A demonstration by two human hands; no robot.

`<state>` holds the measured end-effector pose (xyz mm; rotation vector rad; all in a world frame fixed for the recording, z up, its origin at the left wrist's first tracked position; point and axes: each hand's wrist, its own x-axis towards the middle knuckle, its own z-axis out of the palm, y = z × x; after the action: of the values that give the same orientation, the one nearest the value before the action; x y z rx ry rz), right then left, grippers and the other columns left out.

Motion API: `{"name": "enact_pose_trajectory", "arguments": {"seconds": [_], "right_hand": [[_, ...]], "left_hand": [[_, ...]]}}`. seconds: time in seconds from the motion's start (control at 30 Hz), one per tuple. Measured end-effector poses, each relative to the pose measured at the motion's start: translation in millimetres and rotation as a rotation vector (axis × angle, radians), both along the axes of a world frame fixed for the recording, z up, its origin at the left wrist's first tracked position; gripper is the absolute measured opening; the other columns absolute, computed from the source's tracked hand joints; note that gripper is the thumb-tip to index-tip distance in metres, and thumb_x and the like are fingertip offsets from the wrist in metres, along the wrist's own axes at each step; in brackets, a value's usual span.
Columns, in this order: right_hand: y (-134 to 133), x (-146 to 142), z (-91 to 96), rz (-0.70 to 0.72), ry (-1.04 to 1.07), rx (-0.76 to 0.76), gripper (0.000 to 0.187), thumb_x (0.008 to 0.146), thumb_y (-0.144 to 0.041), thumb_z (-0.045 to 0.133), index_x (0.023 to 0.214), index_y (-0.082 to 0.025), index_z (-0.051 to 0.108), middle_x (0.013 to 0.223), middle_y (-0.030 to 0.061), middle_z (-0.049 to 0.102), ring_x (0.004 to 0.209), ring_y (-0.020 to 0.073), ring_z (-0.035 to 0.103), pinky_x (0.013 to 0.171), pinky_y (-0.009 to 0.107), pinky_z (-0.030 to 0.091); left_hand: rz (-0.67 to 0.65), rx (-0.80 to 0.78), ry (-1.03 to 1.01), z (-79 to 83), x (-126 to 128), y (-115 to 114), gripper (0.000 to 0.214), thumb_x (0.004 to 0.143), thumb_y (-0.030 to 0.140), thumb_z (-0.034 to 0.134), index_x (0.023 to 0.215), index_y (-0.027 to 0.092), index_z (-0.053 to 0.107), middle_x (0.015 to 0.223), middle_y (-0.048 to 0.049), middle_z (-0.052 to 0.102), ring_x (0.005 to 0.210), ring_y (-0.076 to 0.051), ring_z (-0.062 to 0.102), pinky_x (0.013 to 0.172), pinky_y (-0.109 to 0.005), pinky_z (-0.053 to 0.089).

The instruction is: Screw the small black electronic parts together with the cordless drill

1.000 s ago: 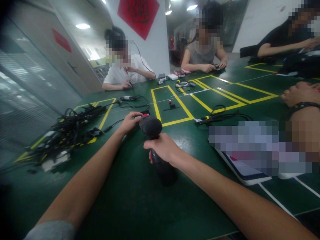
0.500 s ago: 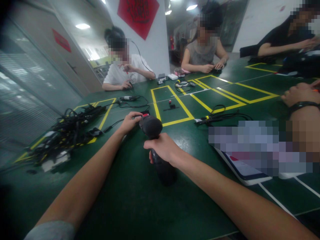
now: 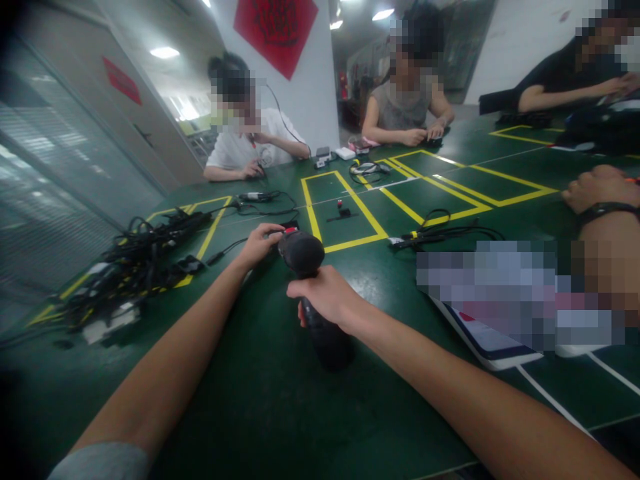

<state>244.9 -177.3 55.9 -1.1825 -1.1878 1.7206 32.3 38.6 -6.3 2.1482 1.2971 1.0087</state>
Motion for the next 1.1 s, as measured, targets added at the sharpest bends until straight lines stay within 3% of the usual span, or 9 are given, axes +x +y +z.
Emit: {"name": "enact_pose_trajectory", "arguments": {"seconds": [1.1], "right_hand": [[0.3, -1.3, -0.2, 0.001, 0.005, -0.010, 0.011, 0.070, -0.022, 0.065, 0.064, -0.017, 0.057, 0.052, 0.0029, 0.060, 0.045, 0.0162, 0.057, 0.049, 0.029, 0.044]], "left_hand": [[0.007, 0.014, 0.005, -1.1, 0.6, 1.5, 0.028, 0.080, 0.034, 0.062, 0.102, 0.019, 0.073, 0.111, -0.0080, 0.065, 0.113, -0.025, 0.055, 0.107, -0.043, 0.039]]}}
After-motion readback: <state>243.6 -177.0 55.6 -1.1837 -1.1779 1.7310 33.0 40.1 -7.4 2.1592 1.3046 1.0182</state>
